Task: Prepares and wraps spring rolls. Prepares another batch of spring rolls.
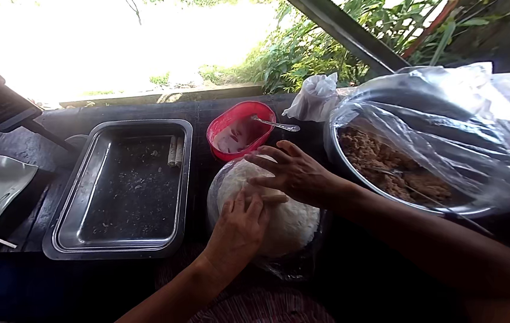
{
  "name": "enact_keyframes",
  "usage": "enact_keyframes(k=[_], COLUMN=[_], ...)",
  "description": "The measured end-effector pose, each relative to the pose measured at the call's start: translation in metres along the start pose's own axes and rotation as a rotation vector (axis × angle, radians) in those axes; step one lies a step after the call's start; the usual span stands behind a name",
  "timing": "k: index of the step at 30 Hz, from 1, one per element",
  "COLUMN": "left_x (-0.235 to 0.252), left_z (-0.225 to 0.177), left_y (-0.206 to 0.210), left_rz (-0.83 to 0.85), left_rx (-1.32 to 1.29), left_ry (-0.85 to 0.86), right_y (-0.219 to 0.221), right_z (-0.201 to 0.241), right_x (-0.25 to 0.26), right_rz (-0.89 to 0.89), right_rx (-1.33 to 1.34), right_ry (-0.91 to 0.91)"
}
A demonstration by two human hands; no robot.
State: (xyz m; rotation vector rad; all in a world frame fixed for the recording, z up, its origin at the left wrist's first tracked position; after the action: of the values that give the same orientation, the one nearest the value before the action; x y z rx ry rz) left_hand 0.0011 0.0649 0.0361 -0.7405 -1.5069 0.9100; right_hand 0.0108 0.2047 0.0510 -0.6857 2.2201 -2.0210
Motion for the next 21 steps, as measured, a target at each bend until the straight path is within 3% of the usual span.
enact_keyframes(k=[6,9,14,18,21], left_x=[0.001,0.001,0.002,0.003,0.001], left_z=[-0.001,-0.001,-0.001,0.0,-0.001], left_y=[-0.001,-0.001,-0.001,-0.003,-0.004], left_rz=[0.022,0.013,0.01,0.009,-0.015], left_rx=[0.001,-0.004,0.012,-0.006,0.032], left_ry=[-0.005,-0.004,0.015,0.002,-0.032], right_y=[-0.027,-0.021,0.003,-0.004,-0.015], right_z=[-0.009,-0.004,-0.01,-0.013,0.009], right_x=[-0.021,-0.04,-0.06,-0.06,-0.06], right_rz=[-0.144,-0.234,-0.18,-0.231,-0.356], right_rx=[0.014,0.118,0.082,0.07,0.131], right_ry=[0.102,0.07,0.104,0.2,0.24])
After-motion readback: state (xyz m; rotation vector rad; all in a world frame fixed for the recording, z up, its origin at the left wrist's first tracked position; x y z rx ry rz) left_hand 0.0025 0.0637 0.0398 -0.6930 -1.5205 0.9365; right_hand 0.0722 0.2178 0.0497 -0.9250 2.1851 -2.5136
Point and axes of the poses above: each hand's wrist, its own x-axis towards the middle knuckle, its own y-axis out of the palm, z = x × y, the point moved 6 cm from there along x, towards the middle knuckle, and after that the axes turned 5 degrees about -z, right-handed, at the moved point
